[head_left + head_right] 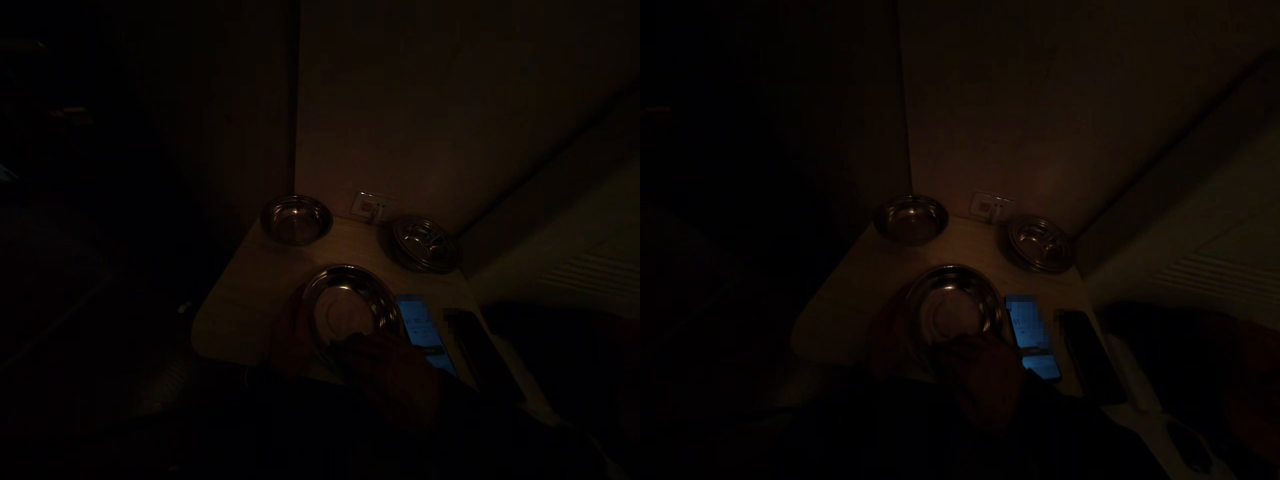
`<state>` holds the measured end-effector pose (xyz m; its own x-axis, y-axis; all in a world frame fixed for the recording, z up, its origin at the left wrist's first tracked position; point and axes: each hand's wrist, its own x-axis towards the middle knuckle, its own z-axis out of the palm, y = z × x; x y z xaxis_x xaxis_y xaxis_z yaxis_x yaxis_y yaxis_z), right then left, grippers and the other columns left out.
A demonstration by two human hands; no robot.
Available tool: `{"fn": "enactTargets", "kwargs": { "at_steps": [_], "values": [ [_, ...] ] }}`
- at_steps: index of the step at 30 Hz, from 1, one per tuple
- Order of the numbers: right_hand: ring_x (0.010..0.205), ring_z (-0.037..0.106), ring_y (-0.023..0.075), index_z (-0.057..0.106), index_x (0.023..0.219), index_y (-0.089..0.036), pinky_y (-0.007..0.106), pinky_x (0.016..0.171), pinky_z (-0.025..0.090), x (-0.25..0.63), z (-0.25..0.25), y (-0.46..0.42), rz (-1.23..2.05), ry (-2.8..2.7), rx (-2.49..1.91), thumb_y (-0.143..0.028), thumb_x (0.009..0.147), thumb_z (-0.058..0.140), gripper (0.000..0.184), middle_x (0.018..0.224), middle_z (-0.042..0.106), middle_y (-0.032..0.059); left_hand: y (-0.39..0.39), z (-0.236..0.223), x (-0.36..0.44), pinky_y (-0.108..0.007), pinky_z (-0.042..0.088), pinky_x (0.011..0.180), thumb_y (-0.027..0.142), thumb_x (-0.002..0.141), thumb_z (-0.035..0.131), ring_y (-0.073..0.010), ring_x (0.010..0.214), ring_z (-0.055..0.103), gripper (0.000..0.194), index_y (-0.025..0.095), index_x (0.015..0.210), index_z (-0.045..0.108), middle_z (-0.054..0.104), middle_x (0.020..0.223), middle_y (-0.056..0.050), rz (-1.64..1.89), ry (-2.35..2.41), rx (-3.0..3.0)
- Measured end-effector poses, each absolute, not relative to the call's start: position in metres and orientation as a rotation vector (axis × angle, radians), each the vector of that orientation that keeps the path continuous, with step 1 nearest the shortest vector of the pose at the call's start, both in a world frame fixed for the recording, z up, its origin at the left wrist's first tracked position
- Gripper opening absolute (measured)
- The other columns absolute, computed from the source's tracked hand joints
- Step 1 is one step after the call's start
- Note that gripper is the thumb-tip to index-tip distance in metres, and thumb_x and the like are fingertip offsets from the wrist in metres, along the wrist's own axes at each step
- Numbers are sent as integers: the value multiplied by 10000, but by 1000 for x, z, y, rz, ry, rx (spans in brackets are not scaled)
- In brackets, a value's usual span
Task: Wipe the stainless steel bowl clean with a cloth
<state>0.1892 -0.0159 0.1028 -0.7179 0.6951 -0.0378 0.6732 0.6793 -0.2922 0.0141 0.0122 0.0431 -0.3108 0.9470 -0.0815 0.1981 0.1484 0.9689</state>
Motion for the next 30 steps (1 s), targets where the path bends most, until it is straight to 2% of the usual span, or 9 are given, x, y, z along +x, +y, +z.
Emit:
{"fn": "enactTargets", "kwargs": {
  "at_steps": [8, 17, 24, 27, 30],
  "values": [
    [1021, 601, 230, 542, 1196, -197, 356, 855, 456, 133, 97, -10, 498, -2720, -1383, -250, 894, 468, 316, 1169, 637, 78, 16, 43, 10, -319, 397, 1007, 321, 888, 383, -196, 1176, 530, 395, 175, 1196, 583, 596, 1255, -54, 1245, 1685, 1124],
    [1007, 600, 230, 616, 1104, -229, 404, 902, 414, 178, 107, -19, 484, -2888, -1362, -217, 882, 493, 254, 1098, 677, 54, 14, 41, 13, -326, 430, 968, 386, 888, 392, -203, 1135, 559, 401, 197, 1175, 599, 624, 1213, -53, 1259, 1651, 1071],
    [1024, 560, 212, 509, 1224, -155, 322, 855, 458, 138, 95, -2, 622, -2654, -1276, -252, 884, 458, 357, 1146, 623, 91, 17, 44, 9, -357, 390, 1010, 344, 878, 414, -221, 1174, 530, 396, 189, 1196, 592, 601, 1249, -55, 1185, 1697, 1104],
    [1012, 564, 214, 568, 1143, -196, 327, 843, 458, 140, 94, -6, 594, -2683, -1257, -251, 872, 471, 293, 1114, 641, 67, 14, 47, 8, -360, 397, 1004, 352, 885, 398, -227, 1181, 526, 399, 202, 1200, 591, 597, 1254, -47, 1182, 1718, 1110],
    [910, 604, 230, 638, 1030, -252, 339, 750, 470, 157, 101, -16, 440, -2744, -1506, -283, 841, 518, 227, 1009, 683, 54, 12, 48, 9, -347, 419, 983, 361, 891, 383, -221, 1166, 538, 404, 203, 1200, 591, 608, 1240, -45, 1187, 1684, 1127]
  ]
}}
